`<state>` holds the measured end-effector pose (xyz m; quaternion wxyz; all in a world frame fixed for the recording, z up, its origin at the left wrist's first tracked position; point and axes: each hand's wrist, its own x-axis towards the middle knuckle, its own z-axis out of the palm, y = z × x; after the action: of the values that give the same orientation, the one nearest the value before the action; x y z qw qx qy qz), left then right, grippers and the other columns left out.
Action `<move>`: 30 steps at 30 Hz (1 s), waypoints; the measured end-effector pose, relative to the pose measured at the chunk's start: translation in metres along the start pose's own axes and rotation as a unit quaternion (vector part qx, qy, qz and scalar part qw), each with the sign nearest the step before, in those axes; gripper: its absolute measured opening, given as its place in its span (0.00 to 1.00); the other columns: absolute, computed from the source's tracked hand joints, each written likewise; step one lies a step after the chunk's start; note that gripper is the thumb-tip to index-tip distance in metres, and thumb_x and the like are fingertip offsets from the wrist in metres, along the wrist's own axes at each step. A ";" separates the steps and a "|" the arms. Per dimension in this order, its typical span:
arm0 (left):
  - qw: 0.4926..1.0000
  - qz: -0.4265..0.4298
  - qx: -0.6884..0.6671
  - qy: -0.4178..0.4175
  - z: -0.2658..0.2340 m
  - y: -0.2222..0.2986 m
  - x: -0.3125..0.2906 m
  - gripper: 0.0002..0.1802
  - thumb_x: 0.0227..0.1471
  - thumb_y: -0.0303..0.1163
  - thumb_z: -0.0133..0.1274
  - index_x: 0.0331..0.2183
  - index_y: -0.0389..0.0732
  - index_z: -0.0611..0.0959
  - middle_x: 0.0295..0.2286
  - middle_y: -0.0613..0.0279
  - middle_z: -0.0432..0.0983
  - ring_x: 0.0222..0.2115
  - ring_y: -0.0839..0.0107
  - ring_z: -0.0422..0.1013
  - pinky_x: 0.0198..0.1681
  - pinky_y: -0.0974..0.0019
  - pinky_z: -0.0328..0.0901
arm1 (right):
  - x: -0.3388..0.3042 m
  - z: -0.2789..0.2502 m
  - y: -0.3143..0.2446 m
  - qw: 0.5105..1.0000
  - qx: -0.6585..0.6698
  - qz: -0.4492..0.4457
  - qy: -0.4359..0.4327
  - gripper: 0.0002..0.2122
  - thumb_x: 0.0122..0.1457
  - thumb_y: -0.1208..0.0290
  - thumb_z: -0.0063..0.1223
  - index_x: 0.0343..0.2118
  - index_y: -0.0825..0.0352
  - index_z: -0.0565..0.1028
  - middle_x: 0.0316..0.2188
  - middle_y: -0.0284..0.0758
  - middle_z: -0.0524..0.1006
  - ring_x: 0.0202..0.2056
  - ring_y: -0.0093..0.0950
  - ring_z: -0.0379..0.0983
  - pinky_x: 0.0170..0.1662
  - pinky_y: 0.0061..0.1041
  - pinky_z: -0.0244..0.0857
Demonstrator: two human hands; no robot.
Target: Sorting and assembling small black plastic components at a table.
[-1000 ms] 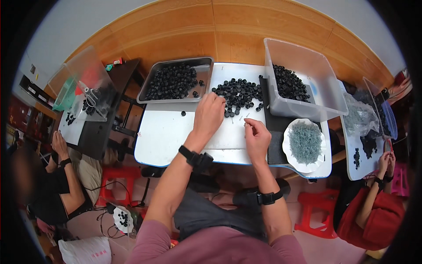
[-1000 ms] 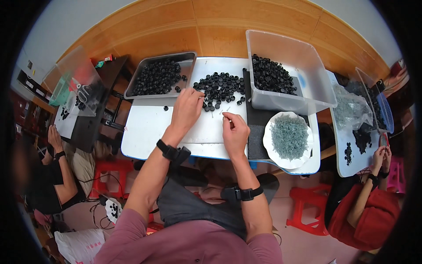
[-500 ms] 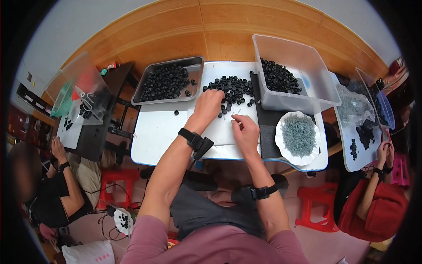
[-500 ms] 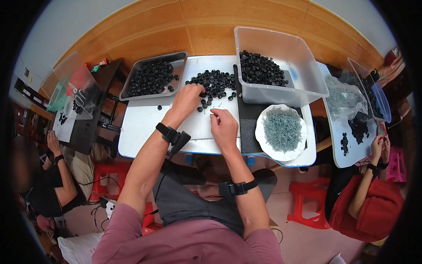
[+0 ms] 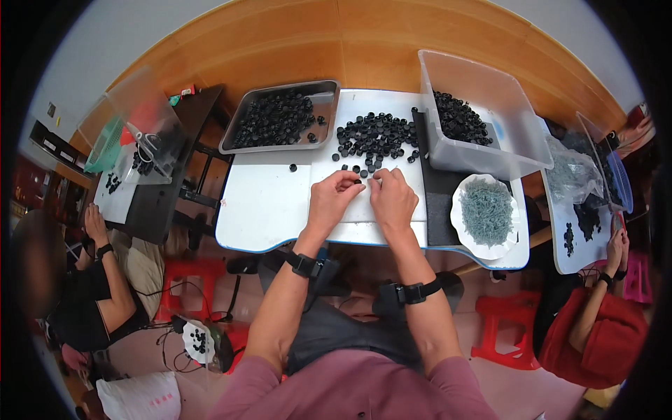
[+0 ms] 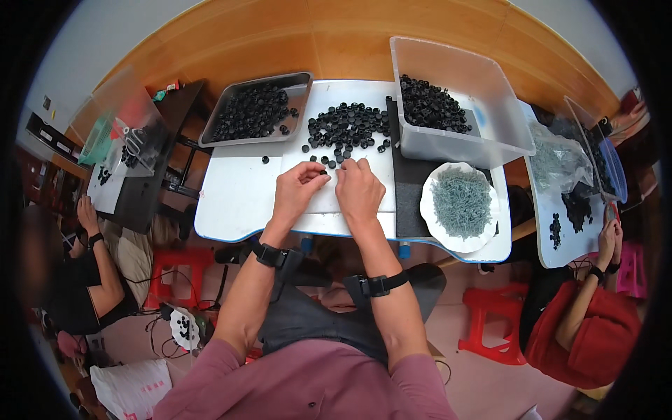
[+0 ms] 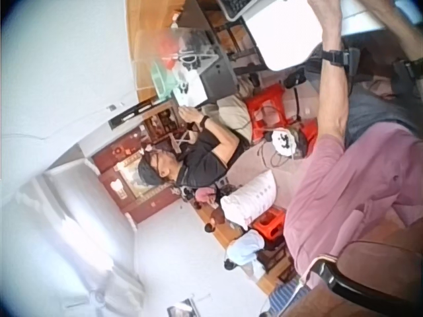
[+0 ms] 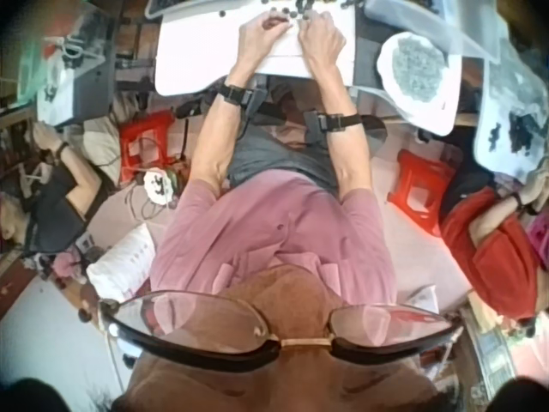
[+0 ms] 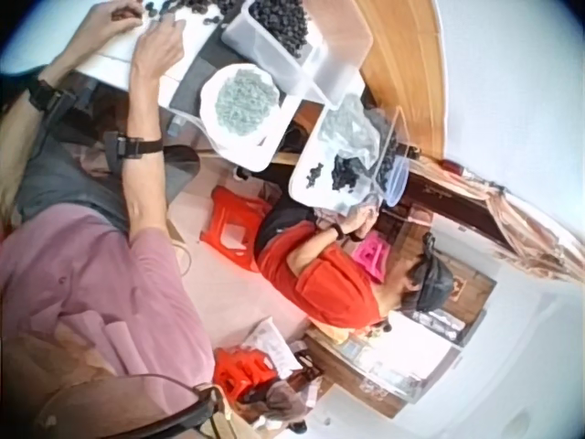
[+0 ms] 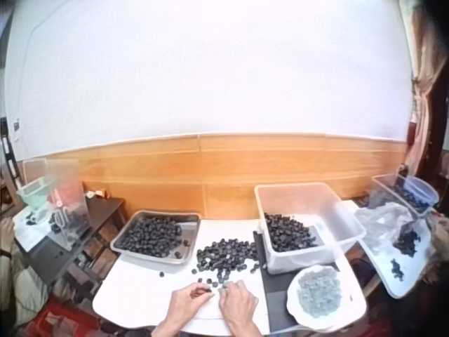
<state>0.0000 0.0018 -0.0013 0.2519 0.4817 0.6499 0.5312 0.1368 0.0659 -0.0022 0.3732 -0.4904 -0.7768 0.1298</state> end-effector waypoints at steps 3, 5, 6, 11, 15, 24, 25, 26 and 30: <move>0.999 -0.020 -0.045 0.010 -0.001 -0.005 -0.001 0.13 0.52 0.26 0.66 0.40 0.33 0.86 0.31 0.62 0.84 0.31 0.80 0.78 0.36 0.75 0.72 | -0.004 0.006 0.004 1.000 0.004 -0.016 0.014 0.05 0.56 0.68 0.63 0.31 0.63 0.81 0.30 0.37 0.78 0.29 0.42 0.79 0.32 0.41 0.72; 0.998 -0.026 -0.051 0.008 -0.002 -0.004 -0.002 0.13 0.52 0.26 0.67 0.40 0.32 0.86 0.32 0.61 0.85 0.31 0.79 0.79 0.37 0.74 0.73 | -0.006 0.006 0.006 0.999 0.008 -0.026 0.023 0.05 0.56 0.69 0.63 0.31 0.63 0.81 0.30 0.36 0.78 0.28 0.42 0.78 0.32 0.41 0.71; 0.998 -0.028 -0.052 0.008 -0.002 -0.005 -0.003 0.13 0.52 0.26 0.67 0.40 0.32 0.86 0.32 0.61 0.85 0.31 0.79 0.79 0.37 0.74 0.73 | -0.006 0.004 0.005 0.999 0.021 -0.029 0.021 0.04 0.56 0.69 0.62 0.31 0.63 0.81 0.30 0.36 0.78 0.29 0.41 0.79 0.32 0.40 0.72; 0.999 0.031 -0.017 0.017 0.001 -0.002 -0.007 0.12 0.53 0.25 0.65 0.41 0.33 0.86 0.33 0.60 0.85 0.34 0.76 0.80 0.41 0.72 0.74 | -0.008 0.000 0.008 0.989 0.138 -0.023 0.039 0.03 0.57 0.72 0.61 0.31 0.64 0.81 0.30 0.36 0.82 0.26 0.35 0.79 0.31 0.34 0.72; 0.998 0.043 -0.026 0.021 -0.001 -0.009 -0.008 0.11 0.54 0.25 0.64 0.41 0.34 0.86 0.34 0.60 0.85 0.35 0.75 0.81 0.41 0.71 0.74 | -0.012 -0.006 0.002 0.973 0.230 -0.014 -0.029 0.04 0.56 0.75 0.62 0.33 0.66 0.81 0.28 0.36 0.82 0.21 0.28 0.78 0.28 0.28 0.70; 0.998 0.061 -0.006 -0.004 -0.001 -0.006 -0.008 0.13 0.54 0.24 0.63 0.43 0.35 0.86 0.34 0.58 0.85 0.36 0.73 0.82 0.42 0.70 0.75 | -0.011 -0.005 0.006 0.956 0.284 -0.054 -0.039 0.05 0.56 0.80 0.60 0.36 0.70 0.80 0.31 0.39 0.82 0.25 0.30 0.79 0.31 0.27 0.72; 0.997 0.075 -0.001 0.000 -0.002 -0.007 -0.008 0.13 0.54 0.24 0.63 0.43 0.36 0.85 0.34 0.57 0.86 0.36 0.71 0.82 0.41 0.69 0.75 | -0.010 -0.005 0.006 0.956 0.284 -0.059 -0.041 0.05 0.56 0.81 0.60 0.36 0.70 0.80 0.31 0.39 0.81 0.27 0.31 0.79 0.31 0.26 0.72; 0.996 0.088 0.003 0.004 -0.002 -0.009 -0.008 0.13 0.54 0.25 0.63 0.43 0.37 0.85 0.34 0.57 0.86 0.35 0.69 0.83 0.41 0.68 0.76 | -0.010 -0.004 0.006 0.956 0.284 -0.058 -0.041 0.05 0.56 0.81 0.60 0.36 0.70 0.80 0.31 0.39 0.81 0.27 0.31 0.79 0.31 0.26 0.72; 0.997 0.078 0.003 0.002 -0.002 -0.009 -0.008 0.13 0.54 0.25 0.63 0.43 0.37 0.85 0.34 0.56 0.86 0.36 0.69 0.83 0.41 0.68 0.76 | -0.009 -0.006 0.004 0.959 0.273 -0.064 -0.029 0.05 0.55 0.81 0.60 0.36 0.70 0.80 0.30 0.38 0.80 0.27 0.31 0.79 0.31 0.27 0.72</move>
<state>-0.0013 -0.0056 -0.0106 0.2065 0.5305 0.6127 0.5482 0.1463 0.0588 -0.0047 0.4780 -0.3152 -0.7519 0.3268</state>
